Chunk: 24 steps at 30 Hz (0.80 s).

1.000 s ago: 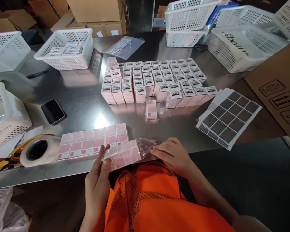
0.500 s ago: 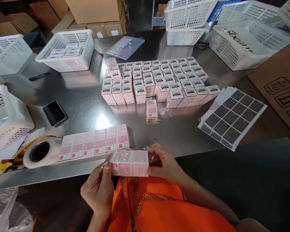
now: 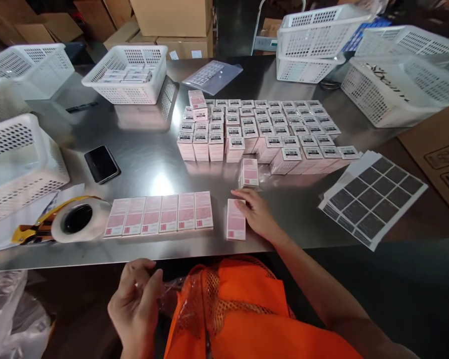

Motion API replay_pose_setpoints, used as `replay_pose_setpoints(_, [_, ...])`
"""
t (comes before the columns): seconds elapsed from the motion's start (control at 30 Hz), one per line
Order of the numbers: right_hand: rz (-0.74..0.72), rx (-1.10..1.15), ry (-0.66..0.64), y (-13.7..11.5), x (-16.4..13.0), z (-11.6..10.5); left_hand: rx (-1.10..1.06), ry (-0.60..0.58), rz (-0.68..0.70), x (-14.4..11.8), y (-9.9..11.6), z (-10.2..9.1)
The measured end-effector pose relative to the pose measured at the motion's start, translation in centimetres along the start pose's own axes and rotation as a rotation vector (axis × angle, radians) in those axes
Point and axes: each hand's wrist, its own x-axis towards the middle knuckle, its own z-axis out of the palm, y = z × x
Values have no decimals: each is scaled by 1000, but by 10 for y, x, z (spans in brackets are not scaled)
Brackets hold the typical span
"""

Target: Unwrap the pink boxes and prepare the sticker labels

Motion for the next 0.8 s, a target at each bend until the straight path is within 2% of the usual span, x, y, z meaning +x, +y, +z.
replay_pose_setpoints(0.1, [-128, -269, -228, 1, 2, 6, 51, -31, -70, -8, -11, -12])
replay_pose_setpoints(0.17, [-150, -329, -360, 0, 0, 9, 70, -34, -133, -14, -18, -18])
replay_pose_setpoints(0.2, [-146, -337, -384, -1, 1, 10, 81, -37, -175, -17, -21, -21])
replay_pose_setpoints(0.3, [-145, -347, -391, -5, 8, 16, 120, -67, -270, -25, -28, -30])
replay_pose_setpoints(0.53, [-182, -362, -448, -20, 25, 29, 141, -98, -233, -30, -38, -41])
replay_pose_setpoints(0.63, [-162, -390, -429, -24, 24, 31, 145, -117, -223, -30, -41, -39])
replay_pose_setpoints(0.73, [-186, -405, -436, -24, 21, 27, 71, -117, -151, -31, -40, -32])
replay_pose_setpoints(0.8, [-213, -424, -331, -22, 21, 21, -7, -80, -105, -33, -36, -25])
